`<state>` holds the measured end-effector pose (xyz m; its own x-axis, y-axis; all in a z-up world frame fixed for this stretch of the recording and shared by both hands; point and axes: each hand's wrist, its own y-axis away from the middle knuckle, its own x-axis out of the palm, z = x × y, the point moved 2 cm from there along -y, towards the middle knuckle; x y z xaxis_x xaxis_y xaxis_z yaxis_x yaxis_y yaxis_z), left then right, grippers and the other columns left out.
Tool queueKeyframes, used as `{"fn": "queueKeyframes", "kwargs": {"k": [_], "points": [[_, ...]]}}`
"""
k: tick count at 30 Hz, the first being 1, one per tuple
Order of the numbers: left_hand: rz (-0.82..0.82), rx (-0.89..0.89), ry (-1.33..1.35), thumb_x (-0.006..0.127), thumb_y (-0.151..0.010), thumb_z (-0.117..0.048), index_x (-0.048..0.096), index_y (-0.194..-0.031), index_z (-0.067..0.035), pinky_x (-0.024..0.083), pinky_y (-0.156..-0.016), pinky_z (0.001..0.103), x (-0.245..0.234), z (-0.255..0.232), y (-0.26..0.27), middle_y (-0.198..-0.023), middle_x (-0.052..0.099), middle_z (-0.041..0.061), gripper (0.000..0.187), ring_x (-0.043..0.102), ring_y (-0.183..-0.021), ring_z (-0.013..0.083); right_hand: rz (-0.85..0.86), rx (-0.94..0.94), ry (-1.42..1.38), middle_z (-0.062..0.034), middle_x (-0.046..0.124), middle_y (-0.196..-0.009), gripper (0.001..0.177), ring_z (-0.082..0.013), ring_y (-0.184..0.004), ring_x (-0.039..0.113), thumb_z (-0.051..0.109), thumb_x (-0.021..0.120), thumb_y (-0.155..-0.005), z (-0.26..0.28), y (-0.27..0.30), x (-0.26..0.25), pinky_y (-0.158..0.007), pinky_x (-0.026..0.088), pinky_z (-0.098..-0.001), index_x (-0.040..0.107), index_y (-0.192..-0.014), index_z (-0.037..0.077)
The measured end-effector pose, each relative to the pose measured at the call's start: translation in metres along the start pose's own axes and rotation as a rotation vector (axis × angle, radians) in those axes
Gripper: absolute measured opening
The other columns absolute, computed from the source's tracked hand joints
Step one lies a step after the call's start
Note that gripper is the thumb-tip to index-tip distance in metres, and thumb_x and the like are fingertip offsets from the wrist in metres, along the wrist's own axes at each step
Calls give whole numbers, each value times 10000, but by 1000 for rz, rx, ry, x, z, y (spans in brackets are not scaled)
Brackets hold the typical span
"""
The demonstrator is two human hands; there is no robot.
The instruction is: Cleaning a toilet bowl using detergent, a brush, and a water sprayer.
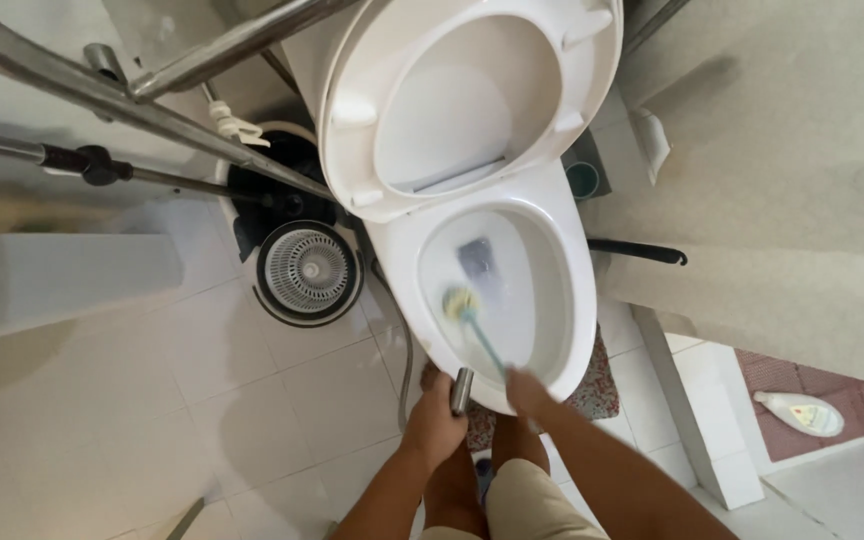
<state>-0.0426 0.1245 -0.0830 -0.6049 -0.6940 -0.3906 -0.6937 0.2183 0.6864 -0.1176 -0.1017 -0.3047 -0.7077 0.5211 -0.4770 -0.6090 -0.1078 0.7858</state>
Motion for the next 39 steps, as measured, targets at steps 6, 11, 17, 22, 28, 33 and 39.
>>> {"fn": "queueKeyframes", "kwargs": {"k": [6, 11, 17, 22, 28, 33, 39], "points": [[-34, -19, -1, 654, -824, -39, 441, -1345, -84, 514, -845, 547, 3, 6, -8, -1128, 674, 279, 565, 650, -1031, 485, 45, 72, -171, -242, 693, -856, 394, -366, -754, 685, 240, 306, -1129, -20, -18, 22, -742, 580, -481, 604, -1179, -14], [-2, 13, 34, 632, -792, -1, 310, -1492, -147, 516, -846, 549, 2, 2, -9, -1217, 630, 273, 785, 635, -1060, 489, -208, -529, 482, -141, 667, -925, 203, -281, -941, 658, 148, 471, -980, -74, -41, 72, -829, 542, -402, 524, -1051, -34], [9, -81, 23, 659, -807, -36, 361, -1451, -131, 523, -872, 529, 16, 12, -10, -1143, 686, 285, 716, 670, -1045, 467, -47, -161, 312, -284, 676, -1055, 512, -425, -979, 659, 103, 671, -847, 2, -54, -42, -862, 568, -481, 472, -1253, -136], [-5, -104, 63, 638, -809, -40, 360, -1458, -149, 524, -849, 527, 7, 7, -1, -1144, 674, 272, 714, 666, -1023, 456, -190, -317, 126, -322, 654, -1132, 495, -463, -1026, 666, 75, 528, -935, -103, -47, 83, -886, 533, -554, 465, -1401, -79], [-46, -81, 81, 644, -815, -61, 438, -1414, -135, 519, -878, 533, 18, 17, -9, -1141, 690, 282, 638, 653, -1068, 473, 37, 169, -236, -237, 697, -851, 369, -326, -603, 714, 69, 480, -1000, 46, -31, -69, -468, 585, -443, 471, -1354, -34], [-26, -85, 107, 671, -782, -30, 436, -1382, -106, 513, -871, 536, 14, 12, 5, -1163, 659, 275, 650, 643, -1064, 473, 69, 183, -242, -228, 710, -852, 341, -321, -581, 695, 70, 436, -1008, 25, -3, -53, -517, 598, -437, 496, -1332, -19], [74, -94, 72, 678, -811, -51, 485, -1190, -56, 528, -857, 517, 11, -9, -9, -1096, 680, 266, 426, 671, -1026, 443, 202, 189, -67, -276, 726, -960, 447, -363, -765, 722, 129, 358, -1072, 56, 9, -95, -681, 624, -448, 313, -1455, -97]]}}
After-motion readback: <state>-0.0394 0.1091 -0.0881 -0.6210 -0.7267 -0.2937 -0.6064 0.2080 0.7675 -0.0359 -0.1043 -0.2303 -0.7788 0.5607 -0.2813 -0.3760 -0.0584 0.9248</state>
